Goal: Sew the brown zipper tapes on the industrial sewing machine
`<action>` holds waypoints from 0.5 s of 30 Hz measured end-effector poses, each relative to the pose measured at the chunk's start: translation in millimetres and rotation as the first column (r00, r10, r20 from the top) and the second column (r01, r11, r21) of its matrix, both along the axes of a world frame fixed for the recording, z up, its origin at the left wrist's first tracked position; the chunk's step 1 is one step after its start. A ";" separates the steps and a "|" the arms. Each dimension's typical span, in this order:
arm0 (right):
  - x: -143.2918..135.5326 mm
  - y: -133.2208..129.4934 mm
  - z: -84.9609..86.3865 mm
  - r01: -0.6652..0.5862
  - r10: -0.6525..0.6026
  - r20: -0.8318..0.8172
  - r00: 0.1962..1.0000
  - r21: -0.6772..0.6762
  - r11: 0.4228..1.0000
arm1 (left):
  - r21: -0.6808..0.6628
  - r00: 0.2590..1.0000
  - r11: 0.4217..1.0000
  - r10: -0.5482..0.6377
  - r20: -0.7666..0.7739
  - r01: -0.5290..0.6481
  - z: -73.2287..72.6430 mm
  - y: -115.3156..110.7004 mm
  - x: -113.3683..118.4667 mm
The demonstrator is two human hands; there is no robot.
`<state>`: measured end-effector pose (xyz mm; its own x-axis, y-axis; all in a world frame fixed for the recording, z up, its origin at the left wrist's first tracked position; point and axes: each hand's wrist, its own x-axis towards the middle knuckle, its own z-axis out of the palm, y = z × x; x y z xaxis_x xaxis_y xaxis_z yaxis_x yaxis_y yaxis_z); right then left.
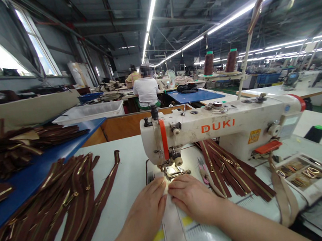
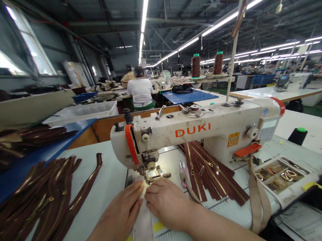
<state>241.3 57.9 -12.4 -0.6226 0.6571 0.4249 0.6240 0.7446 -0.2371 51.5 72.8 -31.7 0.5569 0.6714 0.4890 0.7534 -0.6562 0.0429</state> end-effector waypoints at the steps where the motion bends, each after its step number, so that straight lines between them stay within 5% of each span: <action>1: 0.1 0.0 -0.1 0.002 -0.002 0.000 1.000 0.004 1.000 | 0.000 1.000 1.000 0.000 -0.005 0.000 0.5 -0.4 0.2; 15: 0.5 -1.1 2.9 0.002 -0.002 0.017 1.000 0.010 1.000 | -0.051 0.999 0.998 0.032 -0.021 -0.033 6.1 -3.4 2.9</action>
